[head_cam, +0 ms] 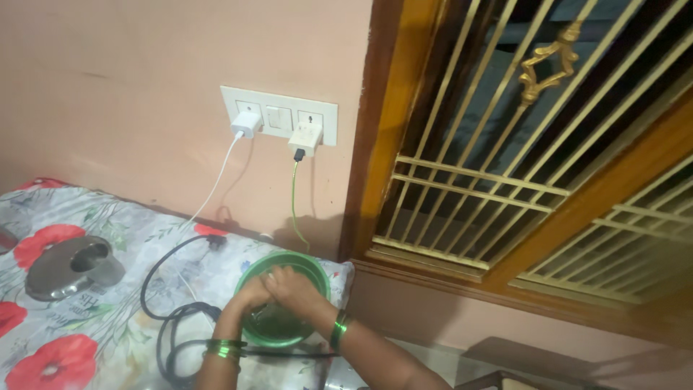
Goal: The person cleans wooden window grills using a wet cloth, dipping it into a green bucket of water and wiping the bars of the window.
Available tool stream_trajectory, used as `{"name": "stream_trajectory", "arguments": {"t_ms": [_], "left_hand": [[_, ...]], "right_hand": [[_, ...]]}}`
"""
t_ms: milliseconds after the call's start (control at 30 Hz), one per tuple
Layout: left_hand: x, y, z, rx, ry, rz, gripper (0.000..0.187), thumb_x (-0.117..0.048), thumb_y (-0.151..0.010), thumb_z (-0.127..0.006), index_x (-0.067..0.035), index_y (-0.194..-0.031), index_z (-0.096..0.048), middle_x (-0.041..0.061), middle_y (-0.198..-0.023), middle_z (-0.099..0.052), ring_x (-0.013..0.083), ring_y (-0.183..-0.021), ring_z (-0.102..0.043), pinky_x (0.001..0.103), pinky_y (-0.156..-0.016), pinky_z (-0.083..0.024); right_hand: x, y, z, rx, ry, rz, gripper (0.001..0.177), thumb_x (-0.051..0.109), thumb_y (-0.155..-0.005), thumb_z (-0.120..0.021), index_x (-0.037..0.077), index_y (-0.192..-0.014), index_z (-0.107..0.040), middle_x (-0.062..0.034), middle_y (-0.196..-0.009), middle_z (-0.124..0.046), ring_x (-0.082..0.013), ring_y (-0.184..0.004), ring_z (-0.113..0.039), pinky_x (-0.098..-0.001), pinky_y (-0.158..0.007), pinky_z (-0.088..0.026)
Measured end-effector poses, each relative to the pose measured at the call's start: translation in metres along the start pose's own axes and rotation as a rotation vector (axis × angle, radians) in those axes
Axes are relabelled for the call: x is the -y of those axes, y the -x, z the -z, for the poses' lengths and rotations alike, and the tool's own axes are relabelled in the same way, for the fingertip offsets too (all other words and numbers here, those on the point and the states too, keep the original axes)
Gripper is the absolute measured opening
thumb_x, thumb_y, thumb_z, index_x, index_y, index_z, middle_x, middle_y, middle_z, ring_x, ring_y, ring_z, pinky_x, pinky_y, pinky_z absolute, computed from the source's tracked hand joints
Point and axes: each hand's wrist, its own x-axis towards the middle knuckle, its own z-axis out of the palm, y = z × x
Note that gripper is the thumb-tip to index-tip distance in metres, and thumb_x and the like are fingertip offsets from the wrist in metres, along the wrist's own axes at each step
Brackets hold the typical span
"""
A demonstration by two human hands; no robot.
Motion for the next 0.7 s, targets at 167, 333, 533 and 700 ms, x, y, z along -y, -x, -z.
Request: {"name": "stream_trajectory", "arguments": {"t_ms": [167,333,533,700], "left_hand": [[-0.022,0.007,-0.009,0.007,-0.293,0.03,0.04,-0.032,-0.069,-0.079,-0.008,-0.101,-0.079,0.021,-0.106,-0.075,0.037,-0.105,-0.072,0.045,-0.091,-0.058],[-0.042,0.034,-0.019,-0.245,-0.296,0.196,0.032,-0.03,-0.086,-0.067,-0.007,-0.104,-0.08,0.024,-0.111,-0.073,0.0406,-0.105,-0.071,0.05,-0.091,-0.057],[-0.046,0.043,-0.02,-0.354,-0.366,0.115,0.029,-0.031,-0.086,-0.065,-0.013,-0.102,-0.08,0.02,-0.104,-0.075,0.0381,-0.098,-0.073,0.049,-0.087,-0.058],[-0.04,0.044,-0.025,-0.478,-0.422,-0.043,0.025,-0.027,-0.09,-0.057,-0.016,-0.098,-0.078,0.018,-0.088,-0.076,0.0377,-0.08,-0.074,0.052,-0.071,-0.058]], "right_hand": [[-0.026,0.008,-0.043,0.11,0.187,-0.065,0.015,0.014,-0.09,-0.063,0.007,-0.104,-0.064,-0.0139,-0.095,-0.065,-0.0306,-0.082,-0.07,-0.0419,-0.067,-0.057],[-0.042,0.009,-0.07,0.204,0.224,-0.139,0.014,0.014,-0.084,-0.063,0.011,-0.093,-0.073,-0.0093,-0.079,-0.072,-0.0247,-0.069,-0.072,-0.04,-0.06,-0.058],[-0.045,0.004,-0.07,0.312,0.157,-0.272,0.015,0.019,-0.086,-0.063,0.012,-0.091,-0.076,-0.0129,-0.087,-0.076,-0.0283,-0.082,-0.074,-0.0441,-0.073,-0.059],[-0.042,0.002,-0.065,0.391,0.106,-0.397,0.021,0.026,-0.073,-0.073,0.008,-0.084,-0.078,-0.0188,-0.091,-0.075,-0.0349,-0.089,-0.073,-0.048,-0.081,-0.058]]}}
